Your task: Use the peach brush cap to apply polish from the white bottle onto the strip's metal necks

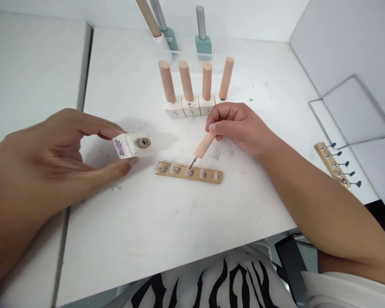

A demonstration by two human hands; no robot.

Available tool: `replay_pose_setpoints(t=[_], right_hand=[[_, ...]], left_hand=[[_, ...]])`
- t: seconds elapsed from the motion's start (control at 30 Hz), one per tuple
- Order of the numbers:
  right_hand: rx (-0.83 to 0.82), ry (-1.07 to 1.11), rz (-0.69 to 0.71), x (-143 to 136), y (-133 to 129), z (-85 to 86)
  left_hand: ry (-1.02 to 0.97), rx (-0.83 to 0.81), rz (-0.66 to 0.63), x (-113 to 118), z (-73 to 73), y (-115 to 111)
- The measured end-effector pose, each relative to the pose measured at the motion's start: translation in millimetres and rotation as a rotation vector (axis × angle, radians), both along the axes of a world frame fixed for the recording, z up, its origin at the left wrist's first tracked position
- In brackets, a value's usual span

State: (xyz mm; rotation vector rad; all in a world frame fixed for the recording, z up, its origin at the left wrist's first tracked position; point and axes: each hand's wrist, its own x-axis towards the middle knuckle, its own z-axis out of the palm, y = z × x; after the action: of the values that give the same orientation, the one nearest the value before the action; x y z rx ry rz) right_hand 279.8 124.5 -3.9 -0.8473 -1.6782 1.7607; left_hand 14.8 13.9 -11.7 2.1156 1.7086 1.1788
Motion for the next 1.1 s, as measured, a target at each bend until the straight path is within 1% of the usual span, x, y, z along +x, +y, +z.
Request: replay_pose_setpoints(t=[0.27, 0.5, 0.63, 0.83, 1.1], right_hand=[[-0.016, 0.035, -0.012, 1.7, 0.4, -0.5], [0.015, 0.002, -0.018, -0.4, -1.3, 0.9], [0.004, -0.004, -0.045, -0.8, -0.7, 1.4], [0.018, 0.005, -0.009, 1.2, 0.0, -0.2], [0.006, 0.008, -0.035, 1.0, -0.6, 1.2]], left_hand=[[0.008, 0.006, -0.019, -4.3, -4.5, 1.5], [0.021, 0.005, -0.025, -2.2, -1.6, 1.4], [0.023, 0.011, -0.022, -0.8, -0.6, 1.3], [0.049, 0.025, -0.029, -2.2, -1.8, 1.9], [0.017, 0.019, -0.025, -2.4, -1.9, 1.4]])
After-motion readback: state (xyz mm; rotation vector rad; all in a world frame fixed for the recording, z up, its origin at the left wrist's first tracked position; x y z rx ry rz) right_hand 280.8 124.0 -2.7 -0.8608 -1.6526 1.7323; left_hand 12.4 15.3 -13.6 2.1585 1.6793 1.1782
